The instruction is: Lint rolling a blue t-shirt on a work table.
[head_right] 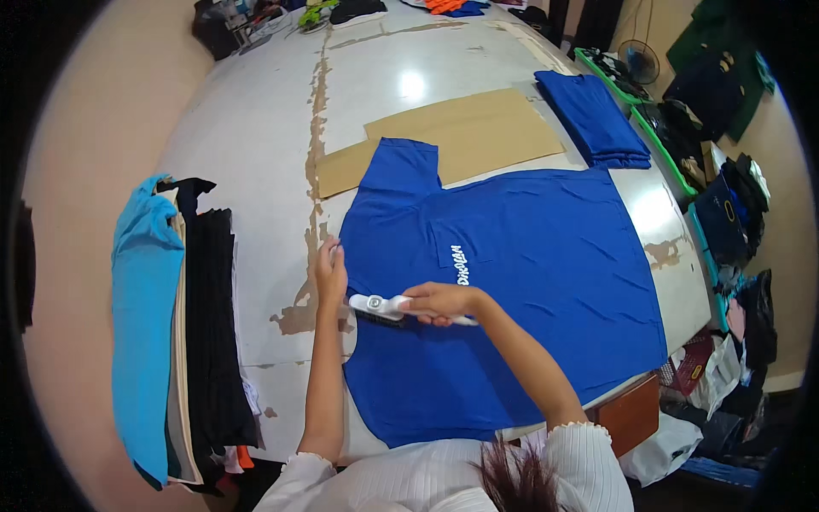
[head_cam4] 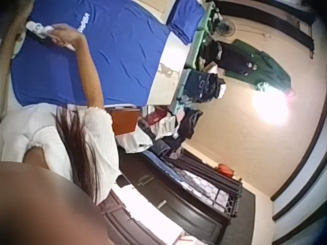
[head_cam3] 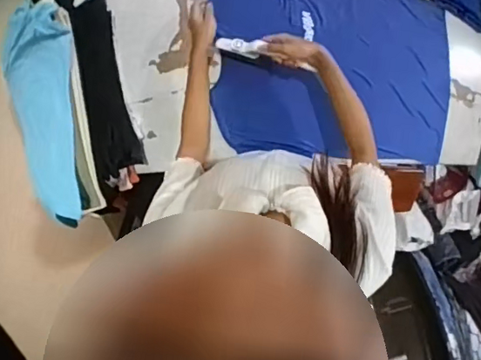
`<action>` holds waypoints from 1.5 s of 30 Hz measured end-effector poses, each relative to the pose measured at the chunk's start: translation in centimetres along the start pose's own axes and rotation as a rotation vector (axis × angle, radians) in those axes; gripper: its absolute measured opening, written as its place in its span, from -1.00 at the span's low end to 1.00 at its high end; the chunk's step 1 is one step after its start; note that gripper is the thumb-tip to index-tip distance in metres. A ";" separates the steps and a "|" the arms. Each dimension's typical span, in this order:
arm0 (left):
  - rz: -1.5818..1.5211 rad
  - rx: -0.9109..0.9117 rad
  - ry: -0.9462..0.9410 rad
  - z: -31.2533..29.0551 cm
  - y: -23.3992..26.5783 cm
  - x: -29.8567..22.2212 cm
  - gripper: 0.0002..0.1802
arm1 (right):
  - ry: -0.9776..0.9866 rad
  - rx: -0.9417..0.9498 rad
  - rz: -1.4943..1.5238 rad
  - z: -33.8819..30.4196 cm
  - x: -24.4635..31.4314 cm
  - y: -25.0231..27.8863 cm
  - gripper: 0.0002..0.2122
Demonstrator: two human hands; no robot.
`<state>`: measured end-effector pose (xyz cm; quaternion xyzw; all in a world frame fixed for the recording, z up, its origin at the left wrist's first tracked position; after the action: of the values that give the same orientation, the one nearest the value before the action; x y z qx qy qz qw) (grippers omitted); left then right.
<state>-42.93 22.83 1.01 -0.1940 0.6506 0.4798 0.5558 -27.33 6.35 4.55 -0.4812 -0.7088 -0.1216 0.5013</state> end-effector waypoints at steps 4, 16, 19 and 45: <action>0.179 0.342 0.160 2.3 -1.0 1.7 -0.35 | 0.032 -0.189 0.093 -0.7 0.4 4.6 -0.70; 0.893 0.153 0.078 0.7 -3.5 1.5 -0.35 | 0.028 -0.242 0.015 -4.1 0.7 4.3 -0.72; 0.895 0.165 0.051 1.0 -4.5 0.9 -0.36 | 0.289 -0.777 0.222 -6.5 -2.2 10.5 -0.72; 0.949 0.172 0.096 1.1 -4.4 1.7 -0.42 | -0.045 -0.063 -0.025 -6.0 -3.1 -1.1 -0.66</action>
<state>-39.36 22.18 -2.28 0.1488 0.7295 0.6153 0.2589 -24.52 0.13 5.08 -0.4907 -0.7217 -0.1392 0.4680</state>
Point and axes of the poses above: each hand's wrist, its own z-axis towards the middle knuckle, its own y-axis out of the back of the hand, x = y × z, the point moved 2 cm from there along z, towards the middle knuckle, and after that the axes turned 13 degrees about x, right-handed, at the moved point
